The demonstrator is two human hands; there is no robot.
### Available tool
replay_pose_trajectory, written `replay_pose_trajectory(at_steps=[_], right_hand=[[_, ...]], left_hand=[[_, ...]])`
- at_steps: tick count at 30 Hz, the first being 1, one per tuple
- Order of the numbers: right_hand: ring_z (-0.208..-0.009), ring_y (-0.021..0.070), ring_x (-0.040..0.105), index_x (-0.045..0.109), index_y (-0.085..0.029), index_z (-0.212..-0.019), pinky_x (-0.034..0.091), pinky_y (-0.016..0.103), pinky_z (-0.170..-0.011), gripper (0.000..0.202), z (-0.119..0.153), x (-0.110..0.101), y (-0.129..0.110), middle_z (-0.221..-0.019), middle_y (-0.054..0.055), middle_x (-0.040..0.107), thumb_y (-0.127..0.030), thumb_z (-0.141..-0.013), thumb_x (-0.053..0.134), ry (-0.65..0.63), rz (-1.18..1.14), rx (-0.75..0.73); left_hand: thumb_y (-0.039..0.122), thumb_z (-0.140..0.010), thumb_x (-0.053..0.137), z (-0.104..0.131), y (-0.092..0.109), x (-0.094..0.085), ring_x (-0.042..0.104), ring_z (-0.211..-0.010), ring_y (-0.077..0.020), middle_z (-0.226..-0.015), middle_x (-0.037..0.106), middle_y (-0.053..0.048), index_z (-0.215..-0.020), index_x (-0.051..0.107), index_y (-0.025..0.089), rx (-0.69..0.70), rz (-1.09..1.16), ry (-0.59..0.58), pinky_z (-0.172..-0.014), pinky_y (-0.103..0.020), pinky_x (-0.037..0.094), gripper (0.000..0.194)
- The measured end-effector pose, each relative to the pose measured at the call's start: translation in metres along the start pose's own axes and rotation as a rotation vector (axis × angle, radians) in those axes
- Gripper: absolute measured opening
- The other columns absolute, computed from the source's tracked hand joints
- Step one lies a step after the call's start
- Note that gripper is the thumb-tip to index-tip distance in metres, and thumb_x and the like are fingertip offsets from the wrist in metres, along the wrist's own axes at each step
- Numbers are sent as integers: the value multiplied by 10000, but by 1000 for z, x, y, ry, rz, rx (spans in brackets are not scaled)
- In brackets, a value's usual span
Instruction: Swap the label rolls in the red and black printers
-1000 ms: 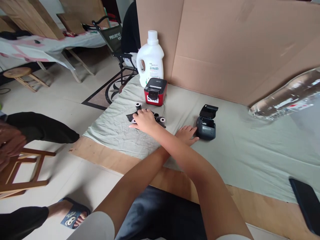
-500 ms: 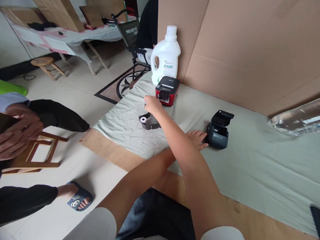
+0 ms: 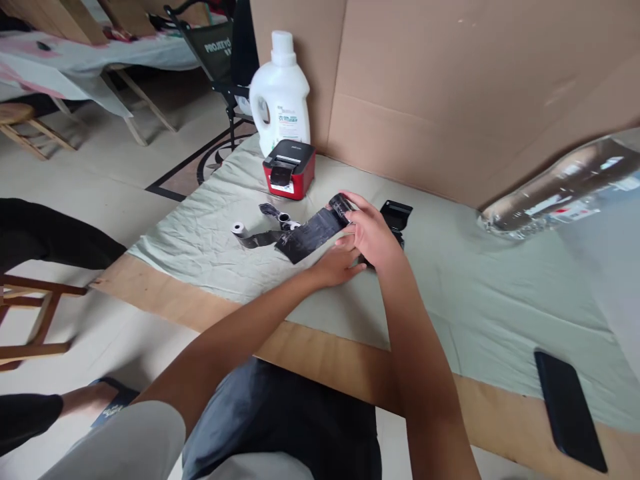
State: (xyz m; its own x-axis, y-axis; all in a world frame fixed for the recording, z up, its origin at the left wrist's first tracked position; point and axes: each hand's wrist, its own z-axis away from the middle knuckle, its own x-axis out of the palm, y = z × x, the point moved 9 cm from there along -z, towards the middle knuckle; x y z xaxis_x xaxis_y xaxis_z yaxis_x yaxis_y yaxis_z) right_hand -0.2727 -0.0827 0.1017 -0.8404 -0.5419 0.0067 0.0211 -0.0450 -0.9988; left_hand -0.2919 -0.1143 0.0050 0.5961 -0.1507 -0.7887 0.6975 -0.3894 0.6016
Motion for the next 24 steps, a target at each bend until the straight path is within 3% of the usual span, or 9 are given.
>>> replay_pose_trajectory(at_steps=[3, 6, 10, 12, 14, 17, 20, 24], right_hand=[[-688, 140, 673, 577, -325, -1309, 572, 303, -564, 584, 29, -27, -1, -1228, 29, 721, -401, -756, 748, -30, -43, 7], [-778, 185, 720, 582, -310, -1218, 559, 285, -531, 563, 46, -46, 2, -1150, 33, 701, -479, -746, 838, -37, -50, 12], [-901, 206, 727, 554, -259, -961, 568, 275, -574, 524, 54, -83, 4, -1021, 11, 632, -589, -724, 886, 154, -17, -18], [-877, 184, 708, 529, -241, -875, 527, 249, -565, 541, 55, -100, 4, -986, 10, 628, -577, -698, 914, 260, -13, -13], [-784, 156, 680, 539, -232, -858, 468, 236, -538, 537, 54, -108, 5, -918, 5, 630, -560, -688, 928, 288, -11, 29], [-688, 139, 638, 632, -235, -1015, 440, 254, -546, 489, 50, -110, 4, -838, -6, 631, -575, -760, 875, 210, 20, 52], [-710, 147, 635, 682, -249, -1173, 490, 288, -601, 510, 43, -104, -2, -921, 15, 672, -569, -806, 831, 58, 96, -20], [-1015, 229, 698, 709, -273, -1221, 579, 371, -886, 557, 39, -91, -6, -1178, 57, 720, -469, -739, 907, -174, 173, -119]], left_hand=[[385, -1057, 475, 3, 5, -4, 443, -1527, -285, -1630, 509, -101, -1558, 498, 233, 43, 26, 12, -1268, -457, 370, 524], [384, -1056, 464, 4, 3, -3, 486, -1487, -283, -1578, 559, -71, -1552, 508, 300, 26, 35, 16, -1233, -466, 409, 505], [421, -1049, 486, 2, -1, -1, 594, -1328, -297, -1391, 657, -120, -1495, 566, 235, 12, -9, 21, -1176, -465, 452, 490], [438, -1054, 481, 2, -2, 0, 616, -1278, -290, -1335, 673, -118, -1479, 575, 225, 7, -19, 20, -1153, -454, 471, 484], [448, -1059, 473, 3, -5, 0, 622, -1267, -282, -1318, 679, -101, -1476, 568, 250, -14, -7, 37, -1136, -447, 488, 471], [451, -1062, 473, 6, -5, -7, 630, -1250, -260, -1302, 674, -92, -1467, 554, 271, -2, 57, 119, -1110, -429, 518, 450], [478, -1043, 515, 11, -4, -21, 627, -1271, -261, -1347, 643, -106, -1481, 518, 275, 18, 123, 264, -1097, -432, 541, 483], [585, -954, 649, 20, -9, -39, 632, -1278, -298, -1407, 594, -110, -1539, 430, 324, -14, 223, 490, -1118, -479, 545, 677]])
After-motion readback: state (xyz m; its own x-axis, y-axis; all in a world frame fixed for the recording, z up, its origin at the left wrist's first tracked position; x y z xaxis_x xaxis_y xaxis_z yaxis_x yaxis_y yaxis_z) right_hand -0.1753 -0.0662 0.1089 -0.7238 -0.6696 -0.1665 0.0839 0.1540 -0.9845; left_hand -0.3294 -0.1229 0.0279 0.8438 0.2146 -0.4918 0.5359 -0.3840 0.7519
